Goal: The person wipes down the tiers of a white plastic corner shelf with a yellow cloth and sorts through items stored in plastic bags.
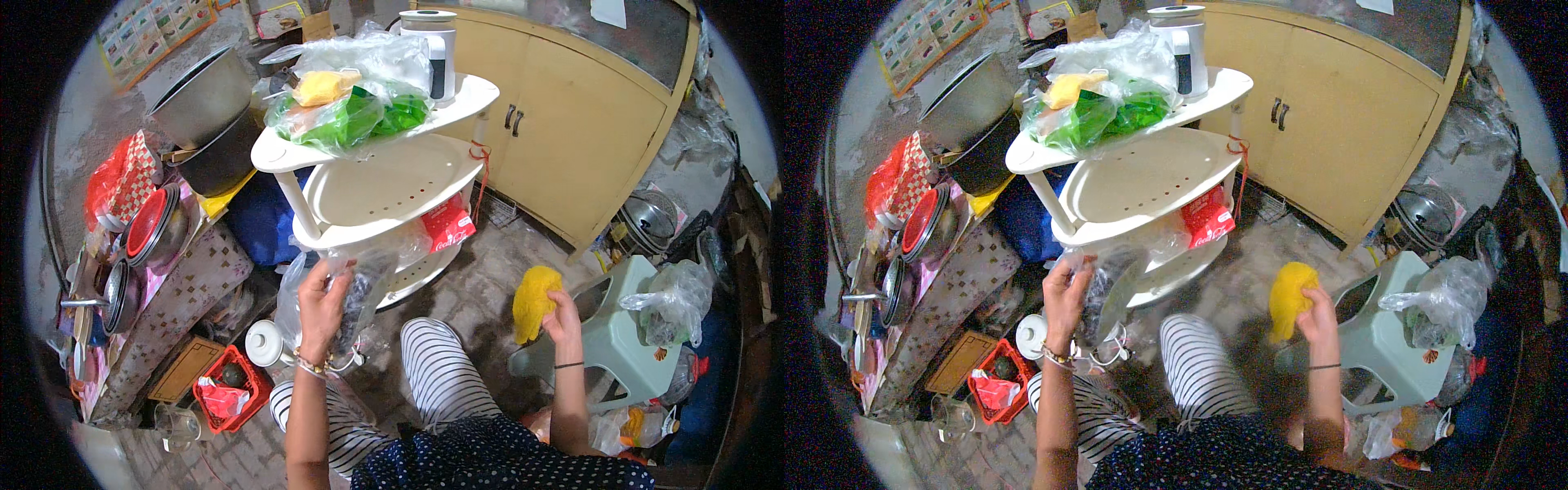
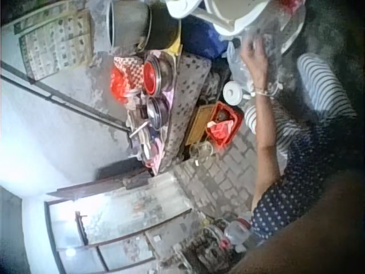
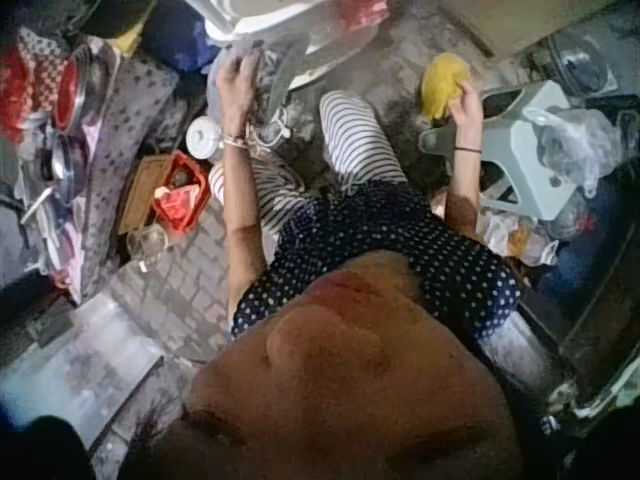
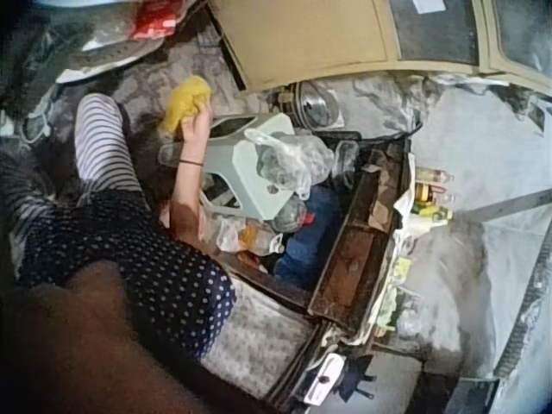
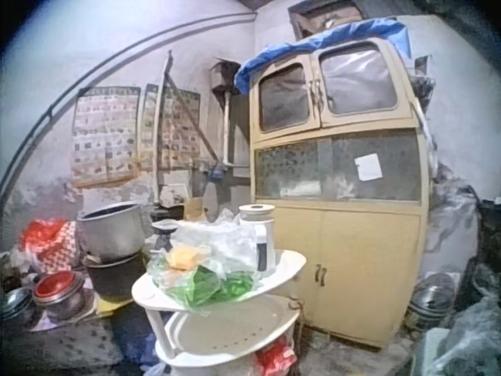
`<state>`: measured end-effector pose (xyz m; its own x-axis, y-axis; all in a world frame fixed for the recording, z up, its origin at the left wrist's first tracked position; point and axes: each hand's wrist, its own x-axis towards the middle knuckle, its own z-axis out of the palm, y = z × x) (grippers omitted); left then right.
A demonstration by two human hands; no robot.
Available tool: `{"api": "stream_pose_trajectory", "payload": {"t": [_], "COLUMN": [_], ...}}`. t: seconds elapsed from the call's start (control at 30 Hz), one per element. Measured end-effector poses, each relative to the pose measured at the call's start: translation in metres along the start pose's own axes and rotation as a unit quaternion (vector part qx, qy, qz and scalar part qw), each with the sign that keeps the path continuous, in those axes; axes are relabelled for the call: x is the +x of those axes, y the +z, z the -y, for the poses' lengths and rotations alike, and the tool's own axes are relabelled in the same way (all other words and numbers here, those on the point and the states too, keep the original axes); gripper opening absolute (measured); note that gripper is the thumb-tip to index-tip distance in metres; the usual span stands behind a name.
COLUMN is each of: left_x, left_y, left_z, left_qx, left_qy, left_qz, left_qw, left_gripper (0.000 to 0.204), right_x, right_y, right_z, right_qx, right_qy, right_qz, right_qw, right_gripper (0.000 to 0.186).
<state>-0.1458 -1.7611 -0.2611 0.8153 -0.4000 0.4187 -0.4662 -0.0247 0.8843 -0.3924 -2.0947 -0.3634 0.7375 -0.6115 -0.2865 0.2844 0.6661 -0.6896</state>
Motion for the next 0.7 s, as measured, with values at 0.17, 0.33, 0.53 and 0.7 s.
{"api": "stream_pose_trajectory", "payload": {"t": [0.17,0.33,0.53,0.7], "left_x": [0.035,0.091,0.127,0.119], "left_y": [0.032,0.060,0.071,0.070], "left_z": [-0.056,-0.064,-0.016,0.060], "left_qx": [0.129,0.272,0.455,0.559], "left_qy": [0.241,0.427,0.469,0.254], "left_qz": [-0.038,-0.071,0.022,0.065], "left_qw": [0.961,0.860,0.757,0.786], "left_gripper": [0.017,0.031,0.023,0.020], "right_x": [0.000,0.002,0.007,0.008], "right_y": [-0.006,-0.008,-0.022,-0.009], "right_z": [-0.011,-0.007,-0.008,-0.016], "right_qx": [-0.032,-0.093,-0.048,-0.045], "right_qy": [0.016,0.002,-0.027,-0.011], "right_qz": [-0.019,-0.051,-0.017,-0.041], "right_qw": [0.999,0.994,0.998,0.998], "right_gripper": [0.035,0.033,0.032,0.031]}}
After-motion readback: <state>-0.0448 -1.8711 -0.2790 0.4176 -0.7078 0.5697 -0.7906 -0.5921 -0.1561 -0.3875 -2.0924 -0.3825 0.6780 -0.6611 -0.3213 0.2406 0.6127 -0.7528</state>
